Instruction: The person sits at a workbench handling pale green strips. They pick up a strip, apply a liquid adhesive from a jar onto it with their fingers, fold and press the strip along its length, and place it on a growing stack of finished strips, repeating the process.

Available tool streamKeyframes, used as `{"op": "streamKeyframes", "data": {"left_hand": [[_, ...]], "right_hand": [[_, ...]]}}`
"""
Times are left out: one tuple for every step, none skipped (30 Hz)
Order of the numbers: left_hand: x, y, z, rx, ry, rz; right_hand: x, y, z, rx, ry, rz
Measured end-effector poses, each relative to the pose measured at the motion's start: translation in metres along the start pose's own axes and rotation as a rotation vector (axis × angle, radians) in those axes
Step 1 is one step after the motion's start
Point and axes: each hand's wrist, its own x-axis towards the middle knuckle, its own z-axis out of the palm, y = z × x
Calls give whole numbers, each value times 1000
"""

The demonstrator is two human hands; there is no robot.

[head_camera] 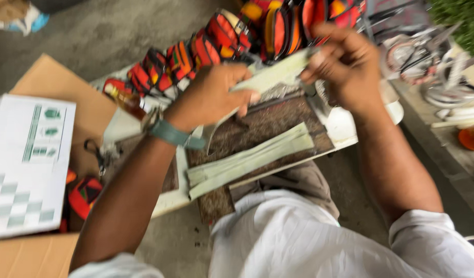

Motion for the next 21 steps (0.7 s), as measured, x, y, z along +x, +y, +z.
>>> {"op": "streamKeyframes", "data": {"left_hand": [[-1,-2,-2,-7,0,-30],[0,-3,-7,-2,2,-48],[1,-3,-10,1,2,-55],[1,-2,-11,-3,9,-44],[2,0,-10,-8,13,-31],[3,2,-10,-11,15,-11],[4,4,-7,16,-5,-20],[4,6,-5,41,-26,-32],[3,7,-3,71,-41,-45],[3,8,-2,33,-55,-17],[3,8,-2,-8,-69,11],[1,8,-3,-53,-83,33],[-3,7,-5,-62,-94,50],[-7,5,-10,-70,-101,67],[-13,1,-16,-77,-106,82],[-22,-3,-20,-113,-113,92],[-32,-9,-24,-151,-122,103],[-44,-17,-28,-189,-131,113],[-61,-27,-30,-112,-94,20],[-82,-38,-29,-42,-68,-72],[-103,-52,-23,19,-53,-158]], "right_hand": [[1,0,0,-15,-34,-21],[2,-2,-1,-31,-66,-59],[2,-3,-1,-55,-94,-103],[1,-4,-1,-68,-152,-90],[0,-4,2,-82,-207,-77],[0,-3,4,-100,-258,-68],[0,-2,7,-157,-235,-111],[1,2,10,-213,-214,-150],[4,6,12,-265,-196,-193],[6,11,12,-258,-181,-193],[9,16,9,-251,-166,-192],[11,20,3,-267,-141,-211],[11,25,-5,-283,-115,-229],[13,26,-19,-322,-77,-259],[13,26,-34,-381,-42,-266],[9,26,-50,-447,-17,-257],[5,25,-65,-524,-13,-224],[-3,24,-79,-603,-40,-168],[-15,24,-88,-662,-80,-106],[-26,23,-96,-707,-133,-50],[-39,25,-100,-713,-177,-2]]}}
